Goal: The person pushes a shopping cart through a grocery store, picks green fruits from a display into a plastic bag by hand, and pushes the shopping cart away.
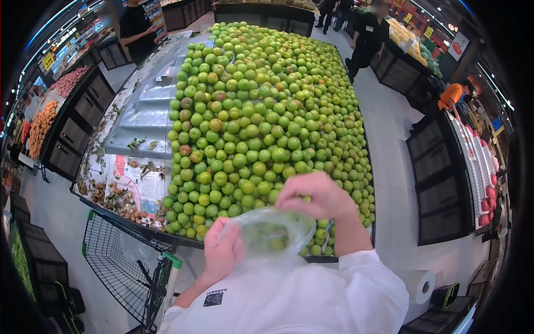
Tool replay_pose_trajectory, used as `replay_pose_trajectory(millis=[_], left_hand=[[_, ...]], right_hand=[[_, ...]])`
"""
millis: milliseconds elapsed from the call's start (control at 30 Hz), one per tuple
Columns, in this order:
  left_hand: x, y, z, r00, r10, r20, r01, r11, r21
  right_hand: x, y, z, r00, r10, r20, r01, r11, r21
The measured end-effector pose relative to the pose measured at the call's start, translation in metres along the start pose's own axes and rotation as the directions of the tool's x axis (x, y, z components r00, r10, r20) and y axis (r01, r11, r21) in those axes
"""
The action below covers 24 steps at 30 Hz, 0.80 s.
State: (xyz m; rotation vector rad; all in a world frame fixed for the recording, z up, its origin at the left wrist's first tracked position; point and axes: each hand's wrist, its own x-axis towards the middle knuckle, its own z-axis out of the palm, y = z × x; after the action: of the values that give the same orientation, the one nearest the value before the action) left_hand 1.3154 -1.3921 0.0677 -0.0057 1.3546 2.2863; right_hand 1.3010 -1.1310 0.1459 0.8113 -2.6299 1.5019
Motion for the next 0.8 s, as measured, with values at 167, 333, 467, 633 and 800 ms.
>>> replay_pose_trajectory(millis=[167,333,467,633,800], left_hand=[[-0.002,-0.002,0.005,0.988,0.025,0.155,-0.028,0.999,0.022],[-0.007,-0.002,0.021,0.907,-0.002,0.421,-0.033,0.997,0.076],[-0.011,0.005,0.028,0.857,-0.003,0.515,-0.069,0.990,0.120],[-0.016,0.010,0.034,0.844,-0.027,0.535,-0.035,0.994,0.105],[-0.018,0.017,0.030,0.798,0.050,0.600,-0.154,0.980,0.124]], right_hand=[[-0.040,0.007,0.093,0.956,0.231,0.181,-0.192,0.959,-0.210],[-0.054,0.023,0.116,0.891,0.437,-0.120,-0.452,0.877,-0.165],[-0.068,0.024,0.117,0.921,0.354,-0.166,-0.361,0.932,-0.018],[-0.071,0.024,0.125,0.919,0.338,-0.204,-0.356,0.932,-0.060],[-0.075,0.052,0.143,0.980,0.183,-0.082,-0.191,0.976,-0.103]])
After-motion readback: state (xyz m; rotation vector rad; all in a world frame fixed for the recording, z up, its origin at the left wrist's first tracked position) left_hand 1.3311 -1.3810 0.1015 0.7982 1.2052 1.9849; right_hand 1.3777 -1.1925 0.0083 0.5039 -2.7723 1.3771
